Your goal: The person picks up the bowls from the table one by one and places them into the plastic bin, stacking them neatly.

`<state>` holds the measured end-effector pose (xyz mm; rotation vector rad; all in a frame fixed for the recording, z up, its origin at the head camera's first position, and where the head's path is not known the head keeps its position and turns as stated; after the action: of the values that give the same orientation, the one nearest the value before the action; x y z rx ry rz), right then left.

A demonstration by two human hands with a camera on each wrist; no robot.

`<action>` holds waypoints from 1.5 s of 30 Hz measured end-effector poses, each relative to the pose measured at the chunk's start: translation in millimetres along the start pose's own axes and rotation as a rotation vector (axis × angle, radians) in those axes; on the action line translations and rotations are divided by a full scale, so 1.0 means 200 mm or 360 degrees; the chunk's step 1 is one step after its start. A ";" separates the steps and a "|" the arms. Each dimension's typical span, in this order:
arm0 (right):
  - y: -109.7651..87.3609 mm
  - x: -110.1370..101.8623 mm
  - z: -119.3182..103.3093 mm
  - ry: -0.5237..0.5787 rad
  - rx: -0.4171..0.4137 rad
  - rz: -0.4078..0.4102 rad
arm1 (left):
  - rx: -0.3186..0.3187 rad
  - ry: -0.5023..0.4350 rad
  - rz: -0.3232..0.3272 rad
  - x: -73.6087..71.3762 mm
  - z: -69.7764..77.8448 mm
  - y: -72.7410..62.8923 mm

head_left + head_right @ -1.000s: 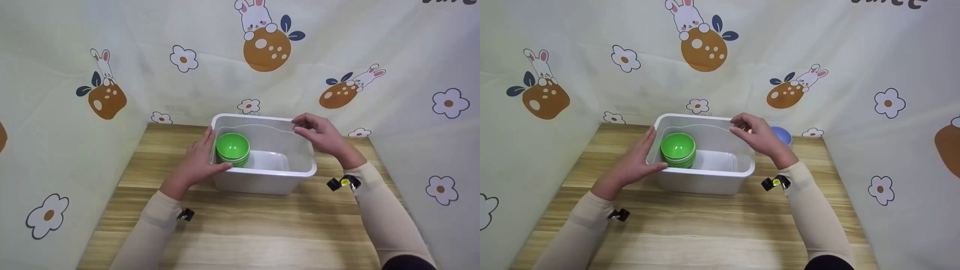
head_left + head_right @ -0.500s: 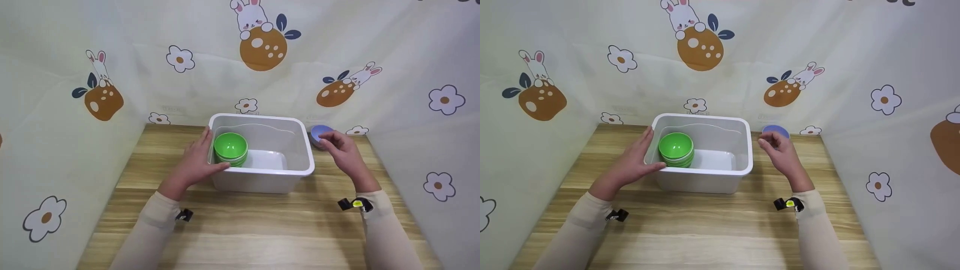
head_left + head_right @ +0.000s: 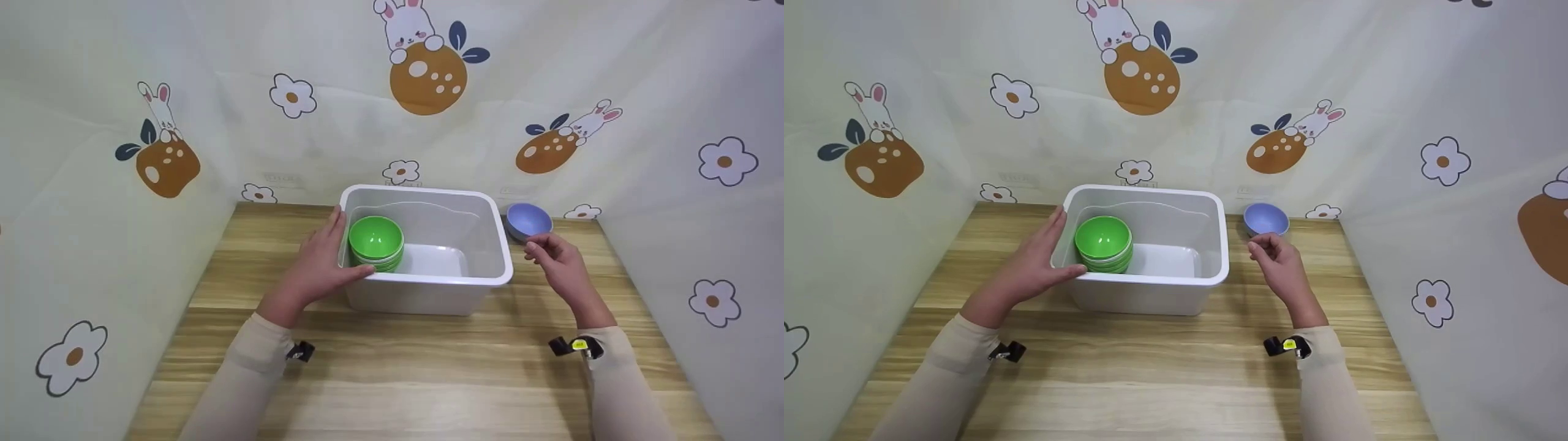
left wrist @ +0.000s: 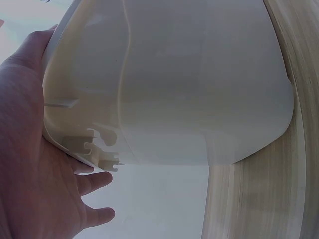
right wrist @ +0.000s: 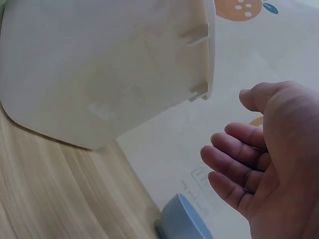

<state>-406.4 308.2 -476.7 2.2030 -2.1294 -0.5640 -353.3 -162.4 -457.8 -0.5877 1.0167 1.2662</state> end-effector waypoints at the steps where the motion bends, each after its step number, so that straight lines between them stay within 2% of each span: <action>1: 0.00 -0.01 0.02 -0.0011 0.0011 0.0014 | -0.0005 0.0002 -0.0002 0.00 0.00 0.00; 5: 0.03 -0.03 0.09 -0.0073 0.0051 0.0120 | -0.0016 0.0006 -0.0009 0.01 -0.01 0.00; 12: 0.06 -0.10 0.22 -0.0250 0.0166 0.0437 | -0.0009 0.0025 -0.0013 0.01 0.00 0.00; 16: 0.09 -0.14 0.33 -0.0250 0.0250 0.0530 | -0.0012 0.0025 -0.0014 0.01 0.00 0.00; 21: 0.14 -0.16 0.46 -0.0242 0.0361 0.0533 | -0.0017 0.0024 -0.0025 0.01 0.00 0.00; 25: 0.19 -0.16 0.52 -0.0228 0.0364 0.0557 | 0.0001 0.0030 -0.0009 0.00 0.00 0.00; 29: 0.26 -0.16 0.54 -0.0263 0.0328 0.0585 | 0.0016 0.0039 0.0007 0.00 0.01 0.00; 33: 0.31 -0.15 0.56 -0.0352 0.0349 0.0555 | 0.0008 0.0035 0.0006 -0.01 0.01 0.00; 45: 0.39 -0.13 0.59 -0.0437 0.0439 0.0454 | -0.0004 0.0008 -0.0005 0.00 0.01 0.00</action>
<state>-513.4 354.6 -560.4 1.9764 -2.7536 -0.6160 -353.2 -161.6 -456.4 -0.5947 1.0180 1.2639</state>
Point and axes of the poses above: each hand's wrist, its own y-axis towards the middle knuckle, its own x-axis out of the palm, z = x × y, the point moved 9 cm from there along y, towards the middle knuckle, and after that the axes turned 10 degrees about y, right-handed, at the moved point
